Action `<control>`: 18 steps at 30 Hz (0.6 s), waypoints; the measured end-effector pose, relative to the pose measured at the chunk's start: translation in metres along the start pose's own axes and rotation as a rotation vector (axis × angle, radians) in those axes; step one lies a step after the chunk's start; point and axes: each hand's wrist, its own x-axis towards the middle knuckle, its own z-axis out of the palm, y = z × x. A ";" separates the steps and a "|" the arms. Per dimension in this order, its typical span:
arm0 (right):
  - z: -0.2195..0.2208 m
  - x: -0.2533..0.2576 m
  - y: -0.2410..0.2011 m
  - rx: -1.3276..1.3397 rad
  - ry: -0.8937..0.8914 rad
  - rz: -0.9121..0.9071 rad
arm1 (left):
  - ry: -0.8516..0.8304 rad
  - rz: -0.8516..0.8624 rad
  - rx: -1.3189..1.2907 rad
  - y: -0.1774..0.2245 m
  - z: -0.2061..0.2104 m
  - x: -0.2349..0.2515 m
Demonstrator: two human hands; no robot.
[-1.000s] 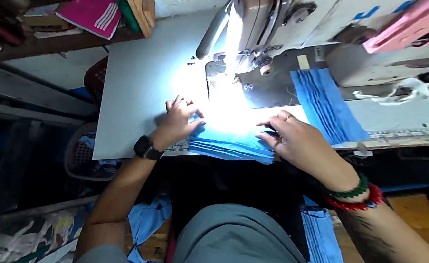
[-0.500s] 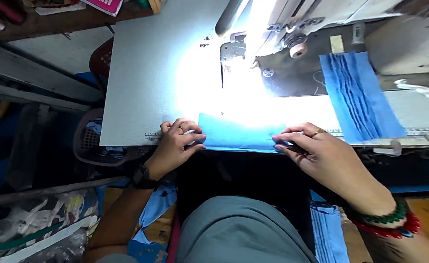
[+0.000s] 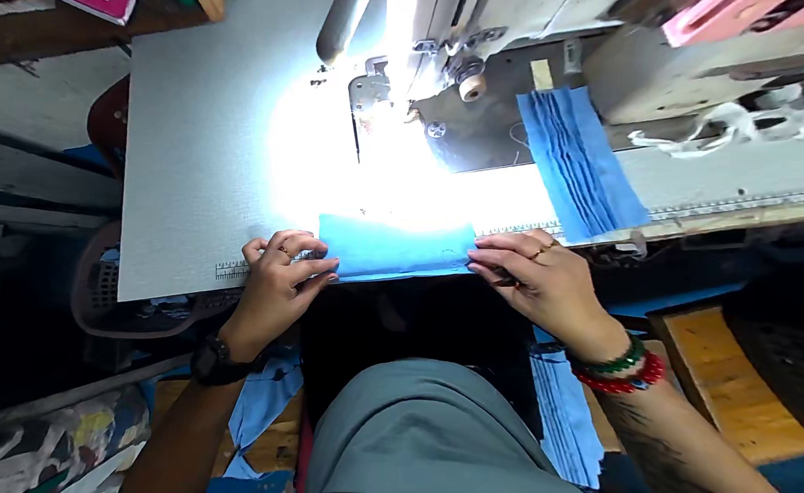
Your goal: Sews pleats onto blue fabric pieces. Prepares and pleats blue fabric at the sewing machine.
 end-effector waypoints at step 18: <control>0.015 0.028 -0.063 0.116 -0.173 0.182 | -0.278 -0.137 -0.500 -0.023 0.002 0.190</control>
